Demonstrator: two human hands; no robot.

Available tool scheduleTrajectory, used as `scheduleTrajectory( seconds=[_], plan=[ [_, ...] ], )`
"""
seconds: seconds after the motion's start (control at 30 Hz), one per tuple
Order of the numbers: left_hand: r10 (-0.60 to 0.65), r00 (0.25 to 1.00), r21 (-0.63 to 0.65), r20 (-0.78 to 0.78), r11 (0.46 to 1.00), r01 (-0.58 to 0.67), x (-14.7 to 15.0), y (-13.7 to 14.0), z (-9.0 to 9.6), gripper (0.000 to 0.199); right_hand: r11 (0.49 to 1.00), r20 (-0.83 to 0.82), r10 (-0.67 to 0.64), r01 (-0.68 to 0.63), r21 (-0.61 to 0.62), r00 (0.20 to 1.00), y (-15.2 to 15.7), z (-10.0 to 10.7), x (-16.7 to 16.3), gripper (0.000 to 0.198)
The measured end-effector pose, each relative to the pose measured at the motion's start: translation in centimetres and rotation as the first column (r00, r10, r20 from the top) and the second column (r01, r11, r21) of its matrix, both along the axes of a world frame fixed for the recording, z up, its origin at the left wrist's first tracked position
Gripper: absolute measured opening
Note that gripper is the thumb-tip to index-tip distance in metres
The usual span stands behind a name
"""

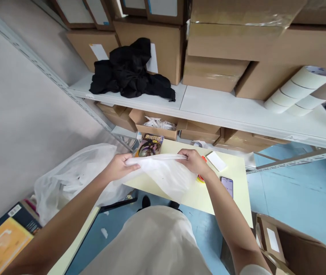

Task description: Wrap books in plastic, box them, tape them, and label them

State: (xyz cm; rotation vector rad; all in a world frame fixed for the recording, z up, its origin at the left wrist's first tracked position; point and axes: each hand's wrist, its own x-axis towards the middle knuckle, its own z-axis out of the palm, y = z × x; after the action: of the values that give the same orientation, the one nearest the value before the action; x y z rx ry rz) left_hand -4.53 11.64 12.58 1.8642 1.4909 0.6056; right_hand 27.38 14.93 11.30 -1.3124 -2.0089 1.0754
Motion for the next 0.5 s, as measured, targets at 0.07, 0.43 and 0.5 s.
scheduleTrajectory(
  seconds=[0.07, 0.43, 0.5],
  plan=[
    [0.036, 0.997, -0.008, 0.075, 0.999, -0.036, -1.6, 0.0, 0.6, 0.033, 1.000, -0.075, -0.012, 0.011, -0.018, 0.997, 1.1, 0.1, -1.0, 0.021],
    [0.274, 0.947, -0.014, 0.169, 0.961, -0.275, -14.4, -5.1, -1.2, 0.028, 0.925, -0.359, -0.216, 0.073, -0.372, 0.908, 1.1, -1.4, -16.7, 0.036],
    [0.271, 0.940, -0.099, 0.205, 0.962, -0.255, -17.5, -5.9, -1.4, 0.024, 0.917, -0.375, -0.246, 0.089, -0.389, 0.894, 1.0, -1.7, -18.9, 0.038]
  ],
)
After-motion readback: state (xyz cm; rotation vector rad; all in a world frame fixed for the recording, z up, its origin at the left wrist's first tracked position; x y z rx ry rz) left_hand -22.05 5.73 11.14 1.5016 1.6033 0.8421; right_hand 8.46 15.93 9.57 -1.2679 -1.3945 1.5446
